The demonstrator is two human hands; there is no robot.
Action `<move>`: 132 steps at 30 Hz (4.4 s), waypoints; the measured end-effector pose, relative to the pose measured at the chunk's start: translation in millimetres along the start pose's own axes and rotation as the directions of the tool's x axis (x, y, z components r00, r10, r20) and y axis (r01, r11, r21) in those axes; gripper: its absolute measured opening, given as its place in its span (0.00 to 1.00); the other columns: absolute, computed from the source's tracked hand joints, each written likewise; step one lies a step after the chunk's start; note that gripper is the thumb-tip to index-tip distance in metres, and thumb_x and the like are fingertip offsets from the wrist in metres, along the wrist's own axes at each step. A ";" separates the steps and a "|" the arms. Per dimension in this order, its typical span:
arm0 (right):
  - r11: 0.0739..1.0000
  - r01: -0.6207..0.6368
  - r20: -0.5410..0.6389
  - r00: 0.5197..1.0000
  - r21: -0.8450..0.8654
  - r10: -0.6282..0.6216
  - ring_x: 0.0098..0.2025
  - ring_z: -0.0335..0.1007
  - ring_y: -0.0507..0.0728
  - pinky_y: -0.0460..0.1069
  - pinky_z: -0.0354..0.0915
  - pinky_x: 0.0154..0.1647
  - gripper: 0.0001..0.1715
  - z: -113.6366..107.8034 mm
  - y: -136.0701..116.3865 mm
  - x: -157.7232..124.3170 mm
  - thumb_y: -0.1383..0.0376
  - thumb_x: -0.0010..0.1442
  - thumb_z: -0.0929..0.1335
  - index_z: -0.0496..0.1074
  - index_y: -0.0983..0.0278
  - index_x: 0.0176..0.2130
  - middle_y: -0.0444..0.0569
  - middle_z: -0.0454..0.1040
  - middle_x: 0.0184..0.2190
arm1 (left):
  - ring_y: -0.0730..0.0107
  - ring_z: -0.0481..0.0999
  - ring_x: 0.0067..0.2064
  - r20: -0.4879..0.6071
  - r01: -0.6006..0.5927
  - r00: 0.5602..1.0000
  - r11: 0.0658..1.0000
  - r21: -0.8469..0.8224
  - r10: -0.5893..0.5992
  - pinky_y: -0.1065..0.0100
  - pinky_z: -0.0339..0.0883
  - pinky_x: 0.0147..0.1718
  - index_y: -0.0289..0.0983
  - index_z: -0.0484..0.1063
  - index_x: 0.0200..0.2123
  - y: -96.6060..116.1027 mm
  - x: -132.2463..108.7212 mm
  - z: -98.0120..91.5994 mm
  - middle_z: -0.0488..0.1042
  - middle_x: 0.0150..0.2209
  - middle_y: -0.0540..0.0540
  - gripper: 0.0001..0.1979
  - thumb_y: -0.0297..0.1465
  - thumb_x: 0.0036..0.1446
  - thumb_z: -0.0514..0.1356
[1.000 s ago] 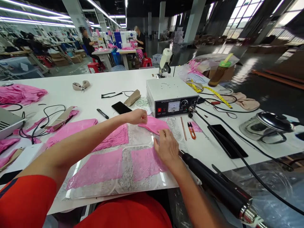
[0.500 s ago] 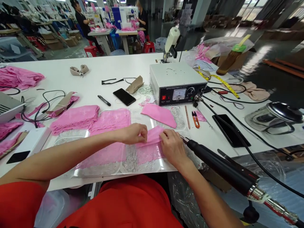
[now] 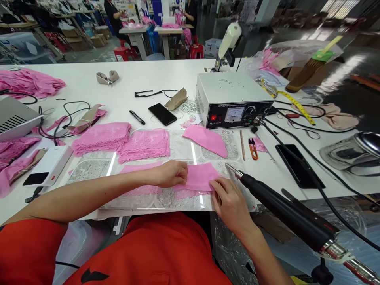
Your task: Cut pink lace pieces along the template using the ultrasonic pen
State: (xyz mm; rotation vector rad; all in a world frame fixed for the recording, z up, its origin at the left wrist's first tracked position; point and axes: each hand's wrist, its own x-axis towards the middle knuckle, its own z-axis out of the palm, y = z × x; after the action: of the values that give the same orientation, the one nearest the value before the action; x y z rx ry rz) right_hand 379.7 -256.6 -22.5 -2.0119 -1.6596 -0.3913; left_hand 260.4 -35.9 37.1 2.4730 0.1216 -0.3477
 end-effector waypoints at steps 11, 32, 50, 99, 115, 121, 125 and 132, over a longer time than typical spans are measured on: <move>0.979 0.071 -0.046 0.997 0.189 -0.064 0.42 0.71 0.58 0.54 0.70 0.42 0.12 -5.6 -39.8 23.7 0.70 0.61 0.66 0.71 0.61 0.45 0.52 0.74 0.40 | 0.71 0.72 0.33 0.008 -0.010 1.000 0.999 0.031 0.010 0.72 0.62 0.33 0.34 0.74 0.21 -1.3 3.5 2.3 0.75 0.31 0.49 0.09 0.22 0.52 0.61; 0.961 -0.022 -0.013 1.000 0.277 0.027 0.36 0.66 0.56 0.51 0.65 0.37 0.07 29.1 -47.9 38.1 0.71 0.63 0.63 0.67 0.62 0.32 0.49 0.72 0.32 | 0.68 0.75 0.44 -0.093 -0.162 0.983 0.986 -0.044 0.158 0.72 0.66 0.45 0.36 0.77 0.40 -6.2 -38.8 -7.9 0.75 0.44 0.45 0.09 0.27 0.54 0.67; 0.952 -0.042 0.003 0.999 0.303 0.043 0.35 0.65 0.55 0.50 0.65 0.36 0.08 24.7 -44.7 38.9 0.72 0.62 0.63 0.66 0.63 0.31 0.49 0.71 0.32 | 0.73 0.74 0.36 -0.177 -0.163 0.973 0.985 -0.052 0.152 0.74 0.65 0.39 0.34 0.76 0.30 -5.1 -45.0 4.8 0.76 0.35 0.46 0.09 0.21 0.60 0.57; 0.979 -0.100 0.543 0.839 0.178 -0.013 0.33 0.71 0.53 0.48 0.65 0.31 0.06 38.5 -67.4 124.0 0.62 0.59 0.68 0.73 0.61 0.37 0.46 0.75 0.34 | 0.75 0.66 0.25 -0.251 0.085 0.807 0.527 -0.846 -0.534 0.74 0.57 0.25 0.34 0.71 0.23 -77.9 -137.1 8.4 0.70 0.22 0.52 0.10 0.35 0.45 0.64; 0.959 -0.125 0.558 0.829 0.256 -0.042 0.30 0.68 0.51 0.46 0.59 0.28 0.06 59.3 -90.9 172.7 0.71 0.56 0.66 0.71 0.62 0.30 0.45 0.75 0.30 | 0.67 0.71 0.28 -0.577 0.534 0.686 0.845 -0.016 -0.444 0.69 0.58 0.26 0.36 0.73 0.37 -77.9 -187.0 22.6 0.74 0.31 0.46 0.11 0.31 0.60 0.52; 0.943 -0.218 0.353 0.928 0.254 0.119 0.29 0.68 0.52 0.47 0.64 0.31 0.05 19.4 -37.1 124.7 0.67 0.60 0.65 0.72 0.62 0.34 0.45 0.74 0.30 | 0.63 0.75 0.42 -0.674 0.200 0.724 0.888 0.414 0.151 0.63 0.67 0.42 0.36 0.72 0.44 -69.8 -174.8 21.1 0.76 0.42 0.43 0.11 0.29 0.67 0.51; 0.948 -0.255 0.161 0.961 0.192 0.226 0.30 0.72 0.53 0.49 0.69 0.33 0.07 -5.9 0.4 67.0 0.65 0.61 0.65 0.73 0.62 0.37 0.47 0.76 0.31 | 0.63 0.74 0.49 -0.489 -0.192 0.777 0.889 0.416 0.397 0.61 0.64 0.51 0.37 0.71 0.47 -36.7 -127.8 30.6 0.76 0.48 0.42 0.09 0.29 0.68 0.53; 0.973 -0.222 0.018 0.975 0.062 0.221 0.49 0.75 0.59 0.57 0.72 0.52 0.16 -17.0 14.6 9.3 0.69 0.63 0.61 0.73 0.61 0.47 0.53 0.77 0.45 | 0.60 0.73 0.49 -0.322 -0.321 0.774 0.777 0.541 0.545 0.55 0.63 0.52 0.35 0.72 0.41 -12.7 -60.2 58.9 0.74 0.50 0.38 0.07 0.27 0.66 0.54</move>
State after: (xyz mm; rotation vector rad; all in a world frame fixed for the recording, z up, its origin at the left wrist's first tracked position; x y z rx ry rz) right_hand 397.5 -260.1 -6.4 -2.1258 -1.4151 -0.2441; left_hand 187.5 -61.6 1.3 2.8962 -0.4072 0.4963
